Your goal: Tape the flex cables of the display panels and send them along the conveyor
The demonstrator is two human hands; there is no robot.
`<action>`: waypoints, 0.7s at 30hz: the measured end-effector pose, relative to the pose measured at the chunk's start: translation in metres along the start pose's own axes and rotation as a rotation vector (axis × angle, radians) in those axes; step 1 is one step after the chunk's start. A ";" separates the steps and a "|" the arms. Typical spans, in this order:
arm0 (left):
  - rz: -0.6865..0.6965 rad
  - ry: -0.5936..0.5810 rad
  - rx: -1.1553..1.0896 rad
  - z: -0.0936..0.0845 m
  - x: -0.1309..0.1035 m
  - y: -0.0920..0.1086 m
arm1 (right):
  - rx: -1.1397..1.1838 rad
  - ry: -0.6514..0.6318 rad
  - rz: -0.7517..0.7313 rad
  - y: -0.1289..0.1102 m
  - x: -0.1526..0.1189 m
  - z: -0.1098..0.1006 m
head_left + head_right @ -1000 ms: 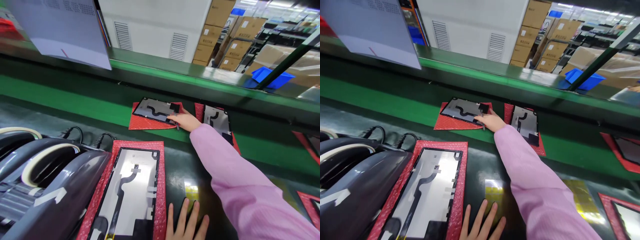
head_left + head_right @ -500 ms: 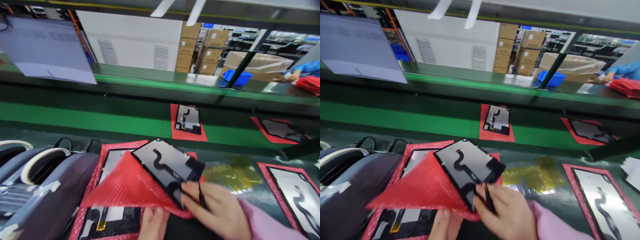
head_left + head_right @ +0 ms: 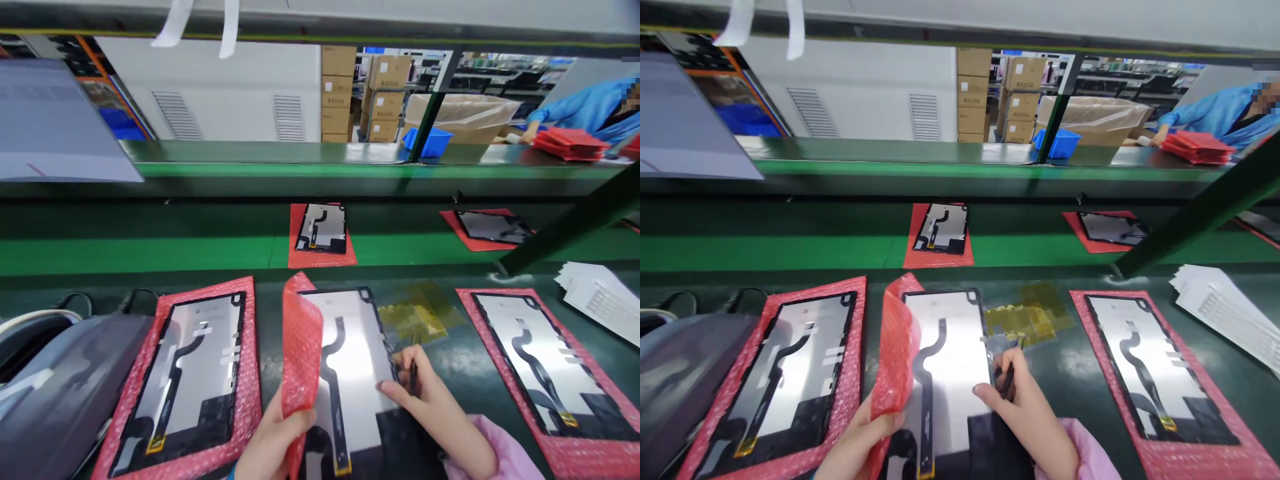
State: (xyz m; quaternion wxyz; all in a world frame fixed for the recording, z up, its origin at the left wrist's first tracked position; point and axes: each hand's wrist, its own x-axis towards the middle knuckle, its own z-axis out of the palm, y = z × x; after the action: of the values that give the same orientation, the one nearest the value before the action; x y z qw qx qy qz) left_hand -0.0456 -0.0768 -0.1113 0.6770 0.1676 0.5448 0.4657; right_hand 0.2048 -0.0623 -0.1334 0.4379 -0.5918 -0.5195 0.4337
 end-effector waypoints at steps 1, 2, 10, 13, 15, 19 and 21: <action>-0.022 -0.033 -0.001 0.001 -0.001 0.000 | 0.010 -0.017 0.034 0.003 0.001 0.002; -0.037 -0.061 -0.002 0.002 -0.001 0.000 | 0.019 -0.014 0.048 0.006 0.002 0.005; 0.217 -0.042 0.230 -0.002 0.009 -0.009 | -0.011 0.033 0.020 0.019 -0.001 -0.006; 0.167 0.046 0.158 -0.008 0.013 -0.008 | -0.024 0.094 -0.040 0.010 -0.002 -0.017; 0.054 0.114 0.029 -0.011 0.016 -0.004 | -0.019 0.112 -0.109 0.001 -0.002 -0.015; -0.040 0.204 -0.115 -0.010 0.020 0.003 | 0.026 -0.004 -0.149 -0.011 0.003 0.014; -0.008 0.194 -0.105 -0.006 0.019 0.006 | -0.002 -0.157 -0.112 -0.014 0.012 0.027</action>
State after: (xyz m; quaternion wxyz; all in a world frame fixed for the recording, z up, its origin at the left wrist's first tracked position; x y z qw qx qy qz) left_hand -0.0540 -0.0600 -0.1204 0.6308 0.0839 0.5831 0.5050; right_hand 0.1762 -0.0476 -0.1268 0.4189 -0.5262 -0.5850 0.4532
